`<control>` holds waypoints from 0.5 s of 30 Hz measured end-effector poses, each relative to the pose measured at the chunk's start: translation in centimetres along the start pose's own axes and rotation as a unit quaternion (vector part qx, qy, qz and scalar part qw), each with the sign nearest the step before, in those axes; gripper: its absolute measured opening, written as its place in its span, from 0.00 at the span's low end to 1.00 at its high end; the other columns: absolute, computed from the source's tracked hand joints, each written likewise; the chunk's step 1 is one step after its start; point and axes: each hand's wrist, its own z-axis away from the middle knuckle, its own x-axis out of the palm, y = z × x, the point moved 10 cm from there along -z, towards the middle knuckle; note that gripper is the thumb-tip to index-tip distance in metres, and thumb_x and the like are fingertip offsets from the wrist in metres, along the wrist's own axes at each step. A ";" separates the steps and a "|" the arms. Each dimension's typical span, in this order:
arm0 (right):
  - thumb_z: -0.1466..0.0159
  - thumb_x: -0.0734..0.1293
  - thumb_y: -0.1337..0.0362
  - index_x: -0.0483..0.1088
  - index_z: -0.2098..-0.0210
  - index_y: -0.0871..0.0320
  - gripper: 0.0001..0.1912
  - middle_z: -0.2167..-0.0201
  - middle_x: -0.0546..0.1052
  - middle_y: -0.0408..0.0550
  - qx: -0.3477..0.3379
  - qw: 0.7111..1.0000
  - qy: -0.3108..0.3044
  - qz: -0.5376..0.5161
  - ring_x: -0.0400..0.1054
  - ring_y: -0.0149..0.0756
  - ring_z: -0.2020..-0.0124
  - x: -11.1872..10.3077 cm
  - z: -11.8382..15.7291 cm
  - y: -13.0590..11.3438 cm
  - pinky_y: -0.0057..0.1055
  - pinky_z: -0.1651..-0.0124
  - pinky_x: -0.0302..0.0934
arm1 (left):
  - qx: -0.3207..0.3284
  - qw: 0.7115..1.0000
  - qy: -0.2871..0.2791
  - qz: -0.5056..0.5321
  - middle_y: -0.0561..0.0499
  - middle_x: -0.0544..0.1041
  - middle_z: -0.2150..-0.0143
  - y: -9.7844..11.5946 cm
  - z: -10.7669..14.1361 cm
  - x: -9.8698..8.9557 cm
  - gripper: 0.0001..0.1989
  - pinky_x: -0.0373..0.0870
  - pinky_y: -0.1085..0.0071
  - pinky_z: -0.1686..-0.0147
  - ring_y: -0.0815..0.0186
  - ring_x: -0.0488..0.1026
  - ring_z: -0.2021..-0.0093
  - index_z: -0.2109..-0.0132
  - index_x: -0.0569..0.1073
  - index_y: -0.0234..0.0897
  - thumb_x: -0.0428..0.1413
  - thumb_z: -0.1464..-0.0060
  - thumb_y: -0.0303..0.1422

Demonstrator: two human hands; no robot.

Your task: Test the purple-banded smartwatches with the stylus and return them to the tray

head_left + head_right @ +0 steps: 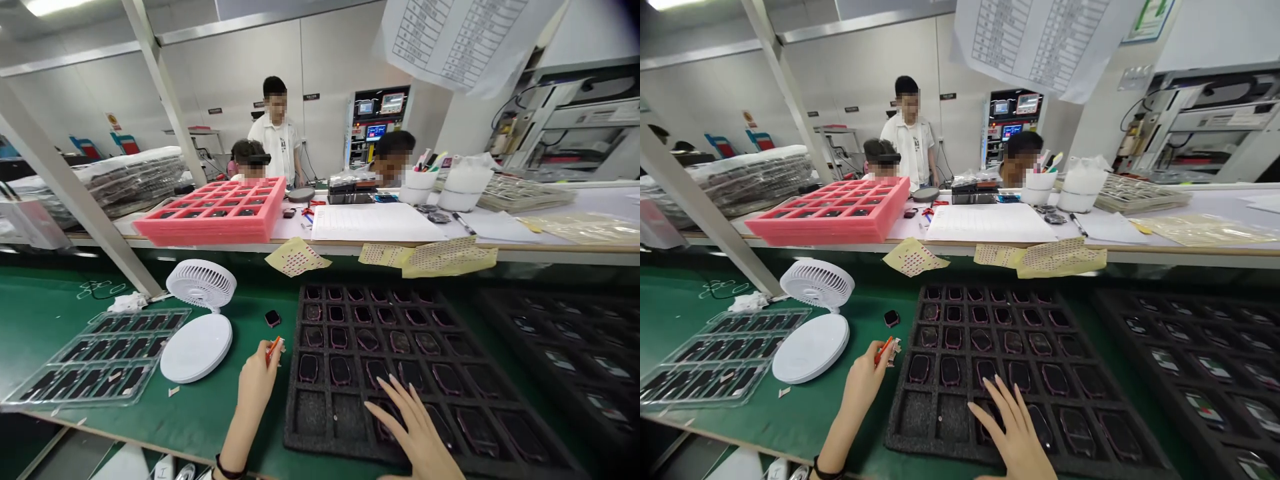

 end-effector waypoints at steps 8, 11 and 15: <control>0.55 0.77 0.50 0.64 0.40 0.53 0.45 0.35 0.59 0.59 -0.038 0.998 -0.045 -0.021 0.46 0.57 0.32 1.6 -7.4 4.9 0.58 0.34 0.40 | 0.035 0.996 0.021 0.074 0.49 0.80 0.71 -0.2 0.6 -1.1 0.15 0.66 0.73 0.72 0.58 0.77 0.71 0.59 0.70 0.40 0.44 0.40 0.44; 0.55 0.77 0.51 0.67 0.44 0.55 0.42 0.36 0.60 0.59 -0.036 0.995 -0.057 -0.069 0.46 0.53 0.32 1.0 -13.7 8.3 0.54 0.33 0.37 | 0.012 0.998 0.014 0.065 0.49 0.79 0.73 -1.2 0.7 -1.3 0.16 0.66 0.73 0.76 0.60 0.75 0.77 0.60 0.70 0.41 0.44 0.42 0.45; 0.58 0.80 0.57 0.66 0.44 0.60 0.44 0.35 0.58 0.63 0.106 0.986 -0.047 -0.119 0.44 0.58 0.33 -0.6 -20.4 13.8 0.54 0.33 0.34 | 0.006 0.999 -0.020 0.044 0.50 0.79 0.72 -2.1 0.4 -0.3 0.17 0.68 0.73 0.78 0.60 0.75 0.78 0.60 0.71 0.43 0.45 0.45 0.47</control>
